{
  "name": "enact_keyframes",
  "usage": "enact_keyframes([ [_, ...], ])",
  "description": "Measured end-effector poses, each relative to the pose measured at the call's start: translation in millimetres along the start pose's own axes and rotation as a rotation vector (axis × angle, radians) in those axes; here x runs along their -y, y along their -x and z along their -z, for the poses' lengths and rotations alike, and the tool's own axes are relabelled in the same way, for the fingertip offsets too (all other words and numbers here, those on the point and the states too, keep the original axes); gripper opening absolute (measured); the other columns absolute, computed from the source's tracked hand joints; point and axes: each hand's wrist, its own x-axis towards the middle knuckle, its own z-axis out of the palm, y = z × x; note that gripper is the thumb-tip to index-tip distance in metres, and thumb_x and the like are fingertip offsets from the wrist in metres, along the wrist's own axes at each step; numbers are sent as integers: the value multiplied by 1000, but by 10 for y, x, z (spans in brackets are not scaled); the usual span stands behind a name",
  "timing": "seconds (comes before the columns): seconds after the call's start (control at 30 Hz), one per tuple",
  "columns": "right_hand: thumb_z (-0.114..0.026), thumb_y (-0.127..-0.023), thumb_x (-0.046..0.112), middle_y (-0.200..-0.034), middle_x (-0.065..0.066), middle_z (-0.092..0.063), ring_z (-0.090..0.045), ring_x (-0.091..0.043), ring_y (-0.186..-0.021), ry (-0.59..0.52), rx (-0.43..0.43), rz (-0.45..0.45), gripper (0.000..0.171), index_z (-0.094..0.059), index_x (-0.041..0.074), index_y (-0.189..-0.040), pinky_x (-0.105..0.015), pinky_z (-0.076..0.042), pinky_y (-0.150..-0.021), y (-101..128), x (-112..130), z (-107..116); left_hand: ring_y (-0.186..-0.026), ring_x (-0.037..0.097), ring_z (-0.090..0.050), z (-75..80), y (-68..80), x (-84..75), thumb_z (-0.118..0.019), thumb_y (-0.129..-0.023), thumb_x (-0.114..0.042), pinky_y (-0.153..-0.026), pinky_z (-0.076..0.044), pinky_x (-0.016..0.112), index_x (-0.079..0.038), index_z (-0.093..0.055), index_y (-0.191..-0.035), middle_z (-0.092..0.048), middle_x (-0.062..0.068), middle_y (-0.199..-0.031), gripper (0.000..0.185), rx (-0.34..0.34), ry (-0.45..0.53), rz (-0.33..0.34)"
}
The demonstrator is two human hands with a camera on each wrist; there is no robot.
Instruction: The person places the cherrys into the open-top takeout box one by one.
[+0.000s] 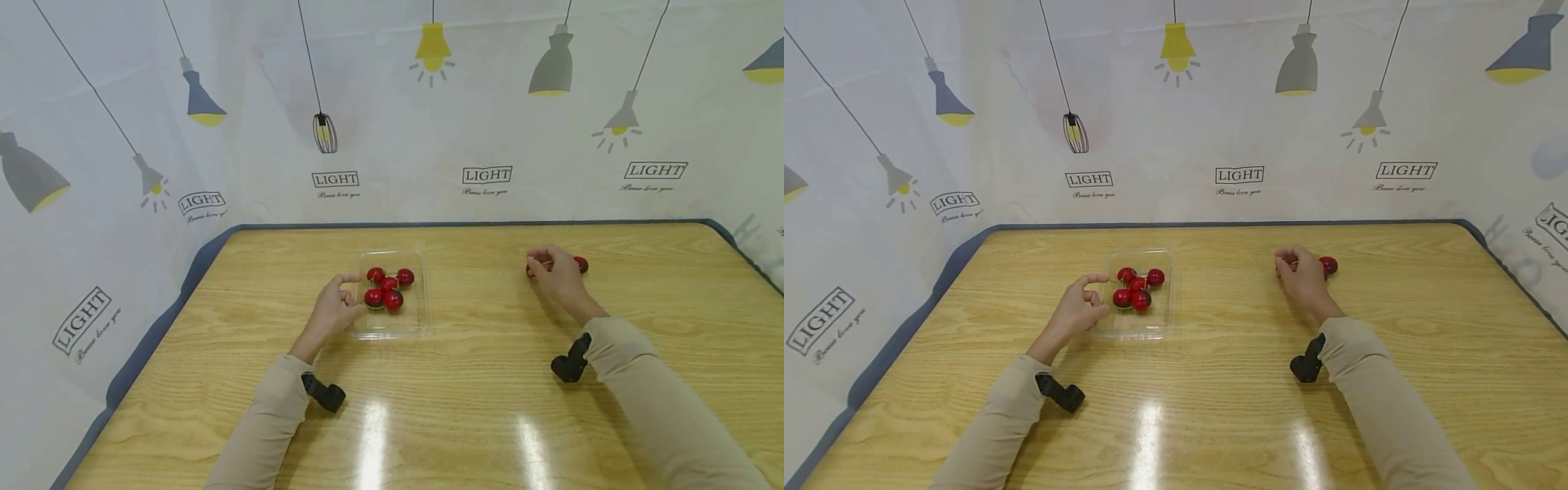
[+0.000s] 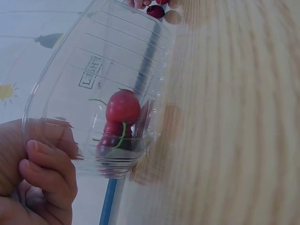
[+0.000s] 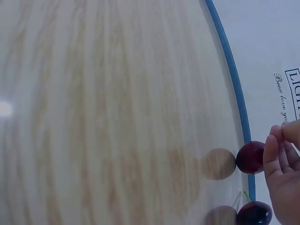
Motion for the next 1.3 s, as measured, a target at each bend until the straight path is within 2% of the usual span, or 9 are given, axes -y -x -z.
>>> enact_keyframes([
  [0.2,-44,-91,14,-97,-23,-54,-52,-30,-83,-31,-7,12,32,-50,-7,-114,-15,-38,-57,1,-14,2,-41,10,-33,6,-1,0,-59,-70,4,-39,-31,22,-2,-44,-122,-39,2,-57,54,0,6,-4],
  [0.53,-44,-92,19,-95,-17,-53,-51,-24,-80,-84,10,-24,32,-53,-5,-112,-15,-41,-59,4,-4,-14,-40,10,-33,3,0,17,-59,-70,4,-39,-31,22,-1,-44,-122,-38,2,-56,54,-3,1,-3],
  [0.77,-48,-90,21,-89,-10,-54,-54,-9,-70,-167,-2,-44,33,-53,-6,-109,-14,-45,-59,8,-38,-31,-40,10,-33,1,-2,16,-58,-70,5,-39,-30,22,-1,-44,-121,-39,2,-57,54,-8,7,-10],
  [0.9,-48,-90,22,-90,-9,-54,-53,-4,-70,-158,8,-52,34,-53,-5,-110,-17,-47,-62,9,-37,-20,-40,10,-32,-1,-6,18,-58,-70,5,-39,-30,22,-1,-44,-121,-38,2,-57,54,-7,12,-11],
  [1.1,-46,-91,24,-96,-19,-54,-55,-13,-75,-113,44,-36,36,-53,-5,-111,-23,-48,-64,22,6,15,-40,10,-33,0,-7,21,-59,-70,5,-39,-31,22,-1,-44,-122,-38,2,-57,54,-4,10,-10],
  [1.3,-49,-90,25,-93,-13,-55,-54,-11,-74,-108,53,-59,34,-54,-3,-108,-25,-49,-65,8,5,-13,-39,10,-33,-2,-7,17,-58,-70,6,-38,-31,22,0,-44,-121,-38,2,-56,54,-9,12,-17],
])
